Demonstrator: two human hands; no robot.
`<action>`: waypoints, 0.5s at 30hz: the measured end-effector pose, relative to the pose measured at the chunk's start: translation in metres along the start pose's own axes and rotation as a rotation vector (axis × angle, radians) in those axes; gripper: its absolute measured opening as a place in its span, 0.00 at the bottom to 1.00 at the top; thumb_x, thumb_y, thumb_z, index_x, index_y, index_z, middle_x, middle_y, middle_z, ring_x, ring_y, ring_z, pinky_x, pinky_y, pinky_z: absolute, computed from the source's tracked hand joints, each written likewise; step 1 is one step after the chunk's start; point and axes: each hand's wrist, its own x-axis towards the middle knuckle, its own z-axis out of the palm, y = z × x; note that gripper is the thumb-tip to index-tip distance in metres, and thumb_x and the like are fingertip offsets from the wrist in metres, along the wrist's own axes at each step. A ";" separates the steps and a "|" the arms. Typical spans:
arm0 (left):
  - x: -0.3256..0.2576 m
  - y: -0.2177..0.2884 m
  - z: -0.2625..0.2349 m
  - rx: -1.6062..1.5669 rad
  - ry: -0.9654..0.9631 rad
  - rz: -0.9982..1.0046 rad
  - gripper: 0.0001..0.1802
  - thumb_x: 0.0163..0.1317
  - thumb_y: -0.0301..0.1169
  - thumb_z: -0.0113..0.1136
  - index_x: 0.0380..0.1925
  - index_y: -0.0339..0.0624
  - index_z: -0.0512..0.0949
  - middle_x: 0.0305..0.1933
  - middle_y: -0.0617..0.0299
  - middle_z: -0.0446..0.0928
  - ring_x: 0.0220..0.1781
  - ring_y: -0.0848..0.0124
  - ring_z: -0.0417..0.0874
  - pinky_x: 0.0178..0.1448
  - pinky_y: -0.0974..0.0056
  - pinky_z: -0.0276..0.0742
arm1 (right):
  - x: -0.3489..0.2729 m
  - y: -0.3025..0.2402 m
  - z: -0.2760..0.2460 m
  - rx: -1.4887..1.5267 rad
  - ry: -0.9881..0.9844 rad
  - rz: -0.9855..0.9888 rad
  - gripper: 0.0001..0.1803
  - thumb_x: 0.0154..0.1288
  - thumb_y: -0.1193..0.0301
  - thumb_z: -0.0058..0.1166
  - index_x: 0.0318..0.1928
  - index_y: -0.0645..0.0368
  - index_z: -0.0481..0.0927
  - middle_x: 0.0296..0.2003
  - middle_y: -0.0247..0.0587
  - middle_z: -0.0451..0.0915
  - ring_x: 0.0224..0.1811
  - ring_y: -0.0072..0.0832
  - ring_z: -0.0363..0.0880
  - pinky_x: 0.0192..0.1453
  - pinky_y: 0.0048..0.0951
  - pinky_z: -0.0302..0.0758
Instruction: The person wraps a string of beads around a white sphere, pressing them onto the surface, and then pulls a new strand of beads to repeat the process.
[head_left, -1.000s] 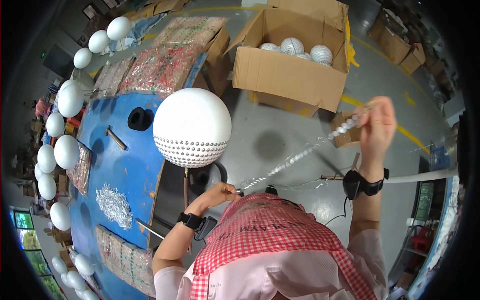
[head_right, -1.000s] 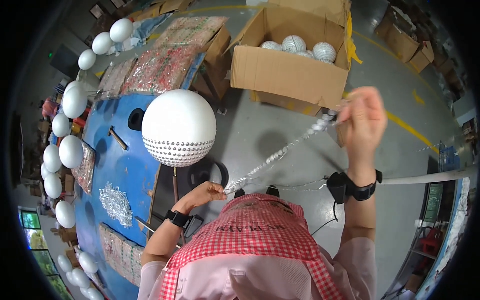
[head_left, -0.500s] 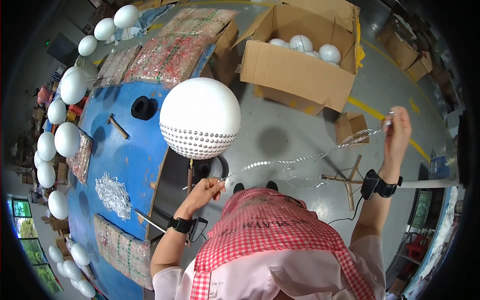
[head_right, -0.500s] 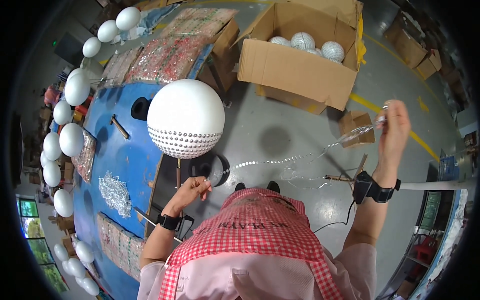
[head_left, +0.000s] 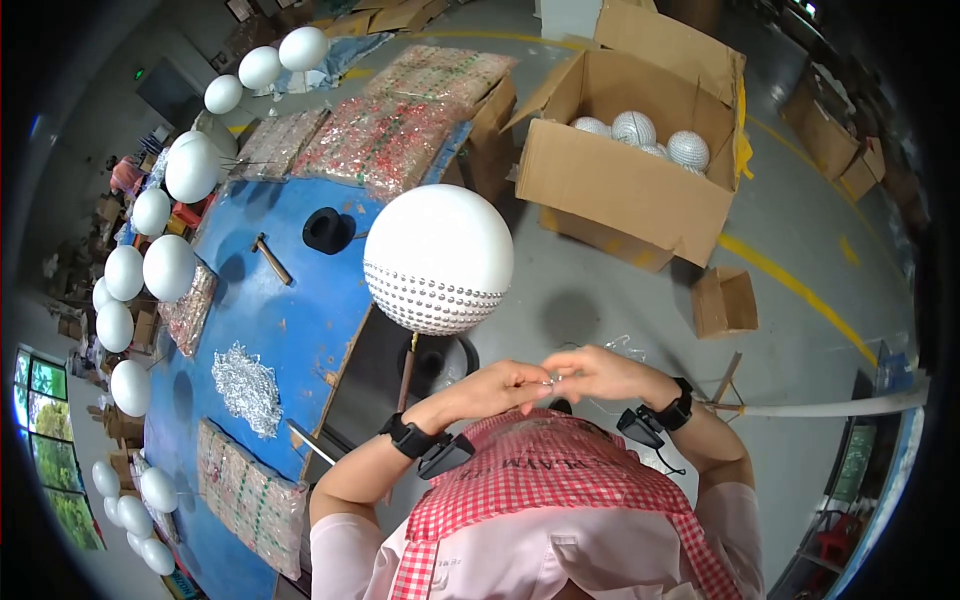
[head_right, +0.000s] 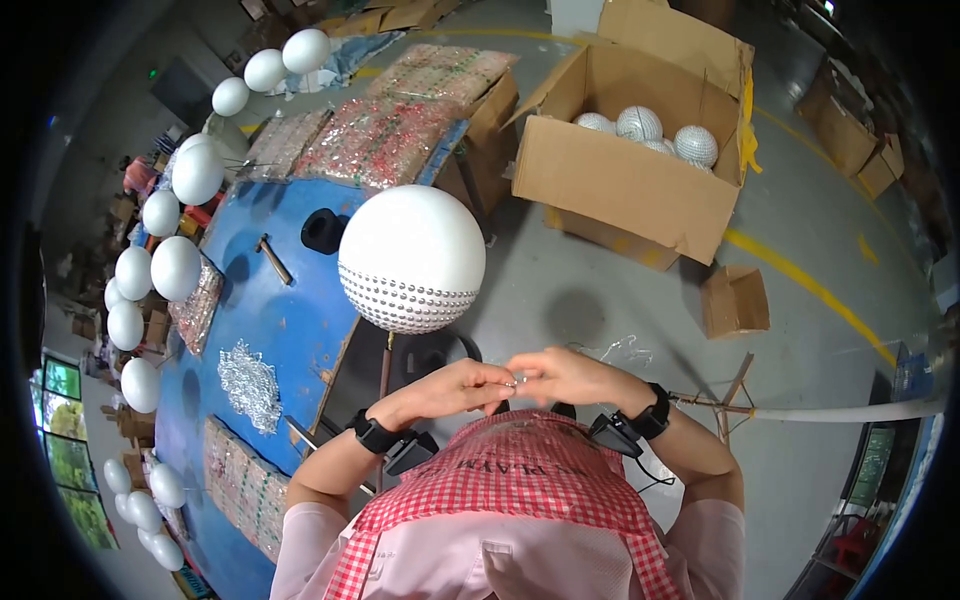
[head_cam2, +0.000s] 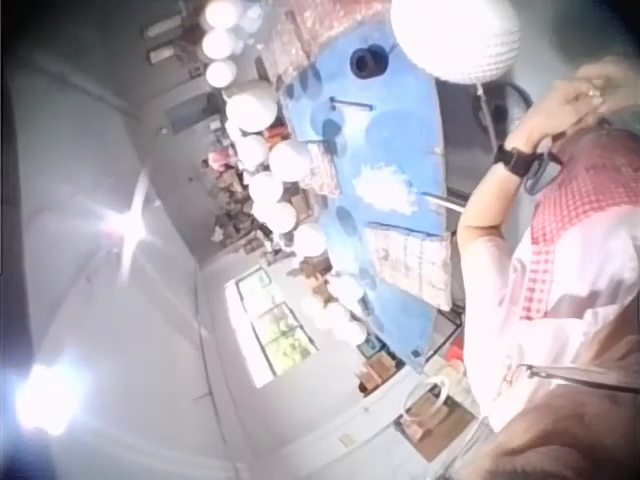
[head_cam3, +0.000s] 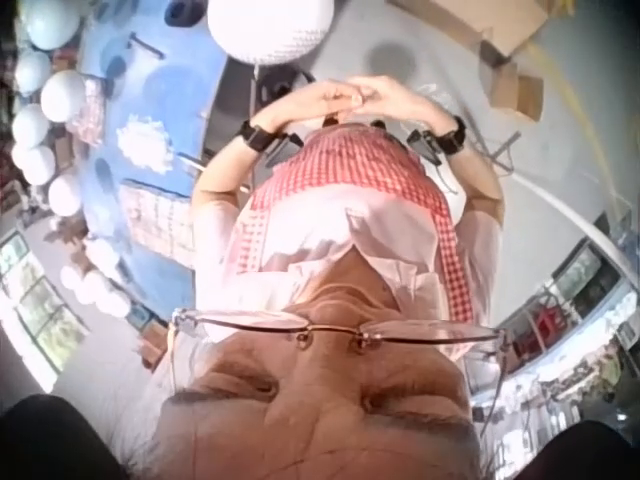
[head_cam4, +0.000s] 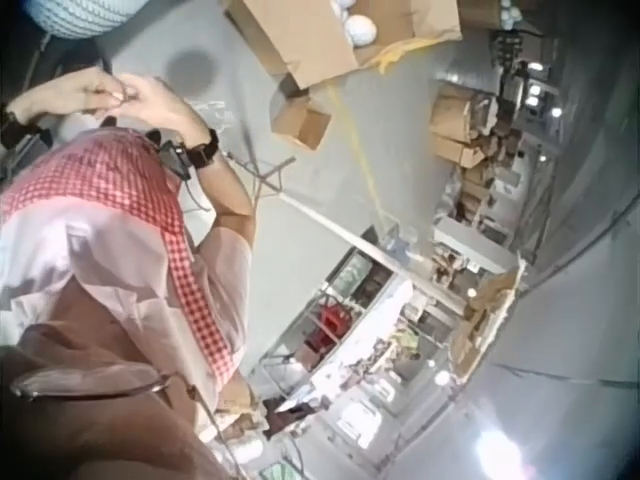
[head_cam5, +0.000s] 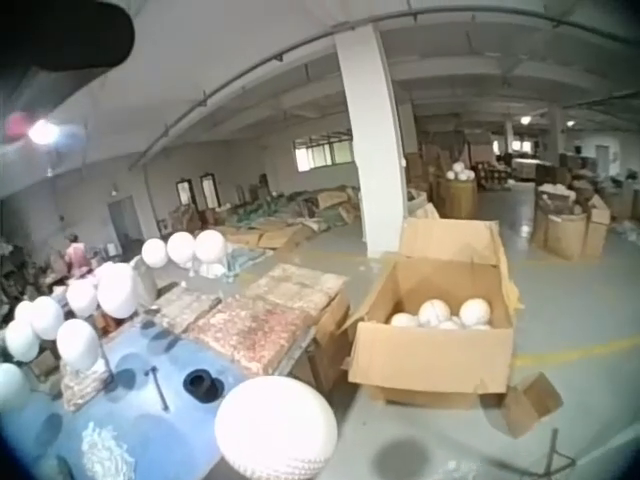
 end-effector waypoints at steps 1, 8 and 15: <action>-0.006 0.001 -0.002 -0.014 0.042 -0.024 0.15 0.69 0.38 0.49 0.44 0.40 0.79 0.22 0.71 0.71 0.26 0.82 0.67 0.31 0.74 0.63 | -0.003 -0.001 -0.009 -0.016 0.019 0.037 0.12 0.65 0.69 0.52 0.45 0.63 0.77 0.28 0.35 0.79 0.32 0.21 0.76 0.35 0.22 0.70; -0.063 -0.002 -0.017 -0.194 0.402 -0.089 0.12 0.67 0.33 0.54 0.43 0.39 0.80 0.24 0.71 0.75 0.26 0.84 0.69 0.30 0.76 0.64 | -0.017 0.007 -0.037 0.137 0.245 0.032 0.09 0.67 0.72 0.48 0.34 0.63 0.78 0.23 0.31 0.77 0.28 0.17 0.74 0.36 0.20 0.70; -0.090 -0.008 -0.027 -0.108 0.580 -0.026 0.11 0.65 0.31 0.55 0.43 0.38 0.81 0.28 0.69 0.78 0.29 0.83 0.72 0.33 0.75 0.69 | -0.026 0.013 -0.042 0.219 0.321 0.015 0.08 0.68 0.73 0.46 0.35 0.65 0.76 0.29 0.35 0.80 0.34 0.20 0.78 0.42 0.21 0.73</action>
